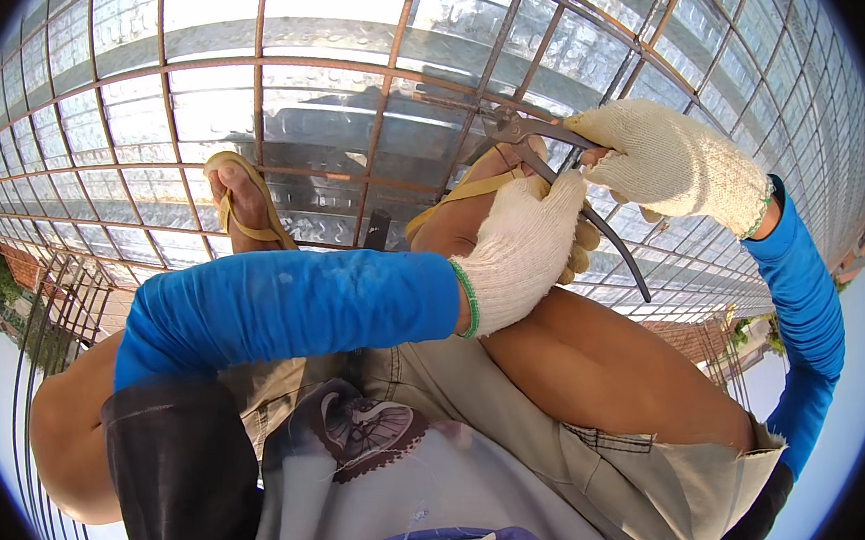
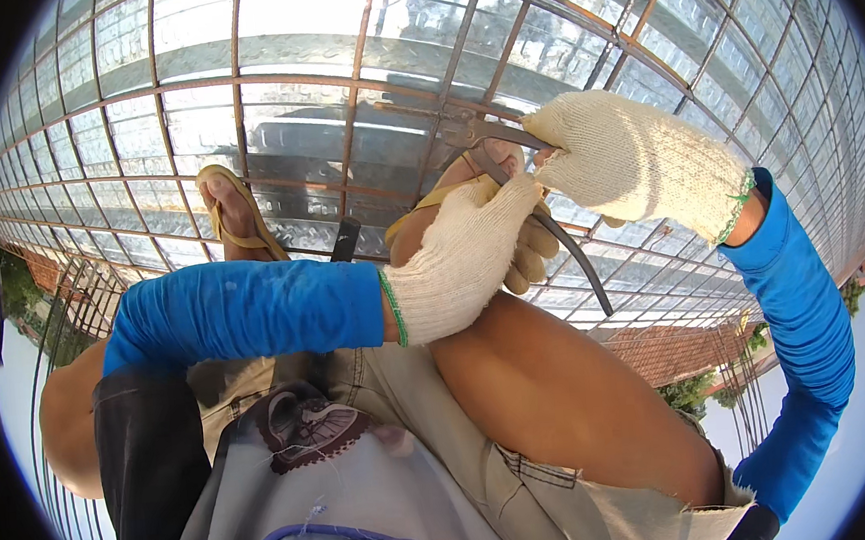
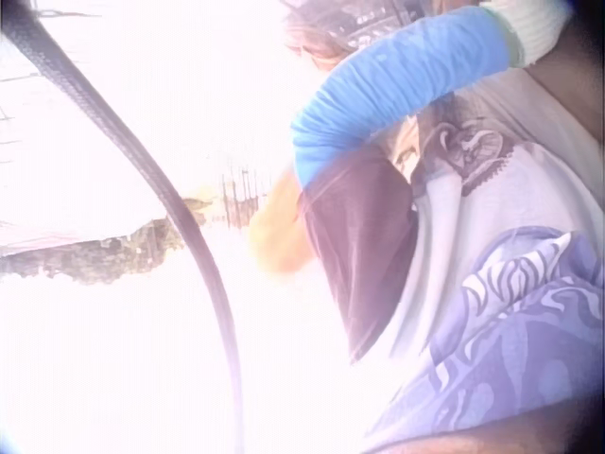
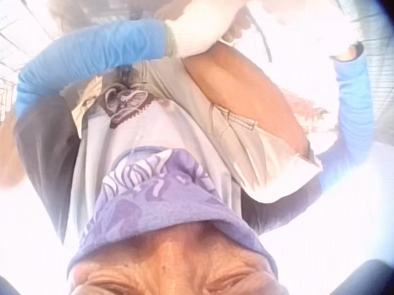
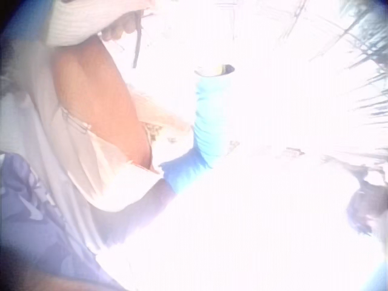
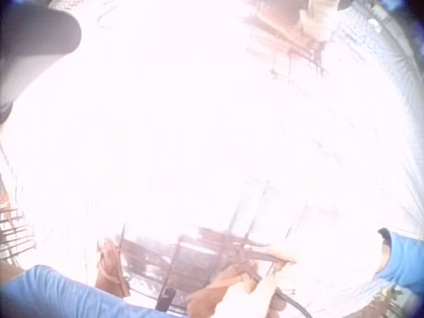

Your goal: The person is assembling a rebar grid on a construction site. They use pliers to bend and twist wire ties to secure the intersections of the steel bars. The person works methodically across the grid, ensuring each joint is fastened.

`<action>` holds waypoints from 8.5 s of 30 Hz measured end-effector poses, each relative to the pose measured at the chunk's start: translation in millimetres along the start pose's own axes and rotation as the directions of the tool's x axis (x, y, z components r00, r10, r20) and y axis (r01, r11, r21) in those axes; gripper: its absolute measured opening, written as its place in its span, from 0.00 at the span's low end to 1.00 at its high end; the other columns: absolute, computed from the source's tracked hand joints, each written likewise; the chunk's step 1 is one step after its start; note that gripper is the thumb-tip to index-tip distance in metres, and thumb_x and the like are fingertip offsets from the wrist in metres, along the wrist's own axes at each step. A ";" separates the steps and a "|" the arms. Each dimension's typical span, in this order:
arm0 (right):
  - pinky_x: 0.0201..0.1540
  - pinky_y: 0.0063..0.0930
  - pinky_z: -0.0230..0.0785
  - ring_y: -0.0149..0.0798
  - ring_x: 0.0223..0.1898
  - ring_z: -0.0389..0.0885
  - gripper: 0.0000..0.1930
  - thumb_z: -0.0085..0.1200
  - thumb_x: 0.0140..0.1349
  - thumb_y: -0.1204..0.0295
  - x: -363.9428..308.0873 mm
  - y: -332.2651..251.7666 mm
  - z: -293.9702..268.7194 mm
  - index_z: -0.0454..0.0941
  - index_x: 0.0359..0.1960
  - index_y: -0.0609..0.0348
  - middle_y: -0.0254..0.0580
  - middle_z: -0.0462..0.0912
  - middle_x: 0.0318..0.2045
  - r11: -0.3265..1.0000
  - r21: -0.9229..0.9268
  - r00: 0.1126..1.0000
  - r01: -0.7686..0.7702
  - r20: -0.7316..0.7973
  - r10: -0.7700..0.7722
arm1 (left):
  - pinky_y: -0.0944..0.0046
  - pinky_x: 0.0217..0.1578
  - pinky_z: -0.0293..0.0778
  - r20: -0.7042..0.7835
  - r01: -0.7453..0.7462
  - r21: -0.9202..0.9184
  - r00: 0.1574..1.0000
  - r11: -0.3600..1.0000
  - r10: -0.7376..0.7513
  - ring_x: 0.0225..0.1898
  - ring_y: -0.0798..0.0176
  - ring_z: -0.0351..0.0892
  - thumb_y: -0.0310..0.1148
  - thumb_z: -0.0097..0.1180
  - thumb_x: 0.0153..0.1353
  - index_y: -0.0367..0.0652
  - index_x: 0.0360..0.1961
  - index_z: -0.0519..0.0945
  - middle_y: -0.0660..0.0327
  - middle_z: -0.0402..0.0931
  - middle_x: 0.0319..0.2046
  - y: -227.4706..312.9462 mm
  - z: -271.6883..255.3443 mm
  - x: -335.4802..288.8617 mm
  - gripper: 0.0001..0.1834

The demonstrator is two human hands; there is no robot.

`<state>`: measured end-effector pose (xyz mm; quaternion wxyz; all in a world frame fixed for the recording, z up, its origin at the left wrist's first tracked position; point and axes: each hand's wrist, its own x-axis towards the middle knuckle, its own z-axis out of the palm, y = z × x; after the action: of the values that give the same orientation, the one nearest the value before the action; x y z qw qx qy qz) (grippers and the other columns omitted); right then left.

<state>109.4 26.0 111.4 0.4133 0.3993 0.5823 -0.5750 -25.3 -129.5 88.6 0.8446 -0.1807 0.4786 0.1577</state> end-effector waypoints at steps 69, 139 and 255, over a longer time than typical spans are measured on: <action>0.44 0.48 0.84 0.56 0.43 0.90 0.31 0.64 0.68 0.62 -36.3 -31.5 159.0 0.74 0.70 0.62 0.58 0.86 0.48 0.984 -0.166 0.690 -0.063 -0.720 -0.077 | 0.65 0.35 0.83 -0.045 -0.148 0.293 0.985 0.944 0.169 0.38 0.66 0.86 0.34 0.55 0.80 0.40 0.63 0.78 0.57 0.83 0.49 10.9 -97.8 43.4 0.16; 0.32 0.26 0.74 0.23 0.30 0.80 0.10 0.61 0.71 0.73 -22.2 -27.4 165.1 0.80 0.50 0.66 0.33 0.81 0.28 0.554 0.829 0.932 -0.076 -0.138 0.335 | 0.63 0.51 0.82 0.348 -0.125 -0.229 0.916 0.965 0.201 0.50 0.68 0.83 0.50 0.63 0.76 0.39 0.60 0.78 0.61 0.80 0.50 -32.1 -110.4 81.9 0.25; 0.40 0.42 0.80 0.44 0.33 0.88 0.22 0.62 0.67 0.70 -8.2 4.2 177.0 0.78 0.62 0.64 0.46 0.86 0.30 0.382 0.918 0.951 -0.105 -0.020 0.309 | 0.70 0.19 0.69 0.267 -0.124 0.016 0.957 0.992 0.116 0.22 0.71 0.76 0.51 0.65 0.75 0.41 0.50 0.82 0.64 0.79 0.28 0.3 -109.0 70.6 0.22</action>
<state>120.0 -150.7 118.2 0.1423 0.6808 0.1584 -0.7008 -72.6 -172.5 -24.4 0.8928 -0.1150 0.3738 0.2237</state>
